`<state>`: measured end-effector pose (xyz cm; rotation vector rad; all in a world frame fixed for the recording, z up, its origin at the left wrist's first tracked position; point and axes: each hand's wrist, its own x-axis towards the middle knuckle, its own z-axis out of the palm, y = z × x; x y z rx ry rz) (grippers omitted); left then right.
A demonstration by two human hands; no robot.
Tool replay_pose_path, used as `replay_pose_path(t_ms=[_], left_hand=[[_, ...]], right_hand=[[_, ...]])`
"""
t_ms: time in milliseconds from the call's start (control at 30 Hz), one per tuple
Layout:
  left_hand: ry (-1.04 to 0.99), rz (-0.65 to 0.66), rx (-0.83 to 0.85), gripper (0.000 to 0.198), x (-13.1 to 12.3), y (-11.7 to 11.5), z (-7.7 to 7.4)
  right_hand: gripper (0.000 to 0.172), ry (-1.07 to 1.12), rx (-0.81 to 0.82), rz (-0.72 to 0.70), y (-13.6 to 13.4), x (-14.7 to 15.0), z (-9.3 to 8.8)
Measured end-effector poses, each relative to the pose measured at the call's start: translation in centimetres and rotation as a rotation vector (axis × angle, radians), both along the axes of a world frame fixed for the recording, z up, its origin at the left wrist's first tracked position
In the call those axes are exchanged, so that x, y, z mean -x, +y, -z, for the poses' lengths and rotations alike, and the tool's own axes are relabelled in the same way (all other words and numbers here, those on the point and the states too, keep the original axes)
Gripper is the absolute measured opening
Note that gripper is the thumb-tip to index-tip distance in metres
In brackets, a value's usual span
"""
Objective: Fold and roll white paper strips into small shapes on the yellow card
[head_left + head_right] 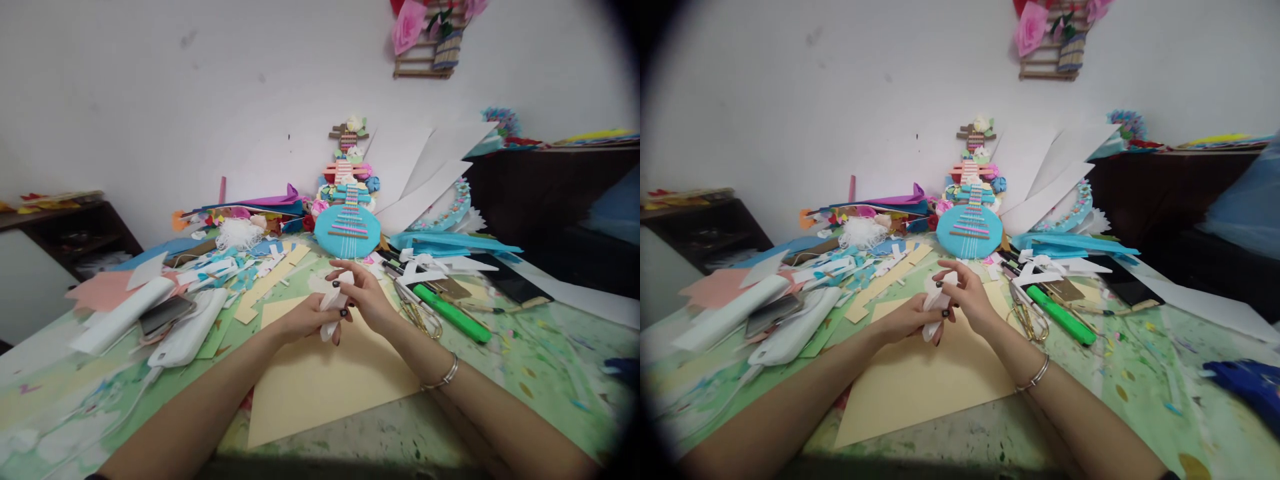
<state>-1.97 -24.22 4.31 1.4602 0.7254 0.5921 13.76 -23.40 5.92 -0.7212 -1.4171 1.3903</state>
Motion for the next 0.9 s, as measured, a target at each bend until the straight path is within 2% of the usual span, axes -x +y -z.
replay_pose_path(t_ms=[100, 300, 533, 667, 800, 900], left_hand=[[0.019, 0.089, 0.028, 0.034, 0.3, -0.2, -0.3], [-0.013, 0.222, 0.044, 0.032, 0.5, -0.5, -0.9], [0.029, 0.181, 0.024, 0.036, 0.3, -0.7, -1.2], [0.026, 0.169, 0.040, 0.034, 0.2, -0.8, -1.1], [-0.027, 0.136, 0.092, 0.033, 0.3, -0.6, -1.1], [-0.077, 0.136, 0.127, 0.031, 0.5, -0.5, -1.2]], right_hand=[[0.037, 0.011, 0.024, -0.061, -0.1, -0.4, -0.2], [0.027, -0.020, -0.004, -0.038, -0.3, -0.4, -0.3], [0.024, -0.075, -0.048, 0.006, -0.6, 0.1, -0.4], [0.026, -0.060, -0.019, 0.013, -0.5, 0.2, -0.4], [0.030, 0.056, 0.028, -0.056, 0.1, -0.7, -0.7], [0.034, 0.072, 0.003, -0.151, 0.6, -2.0, -1.1]])
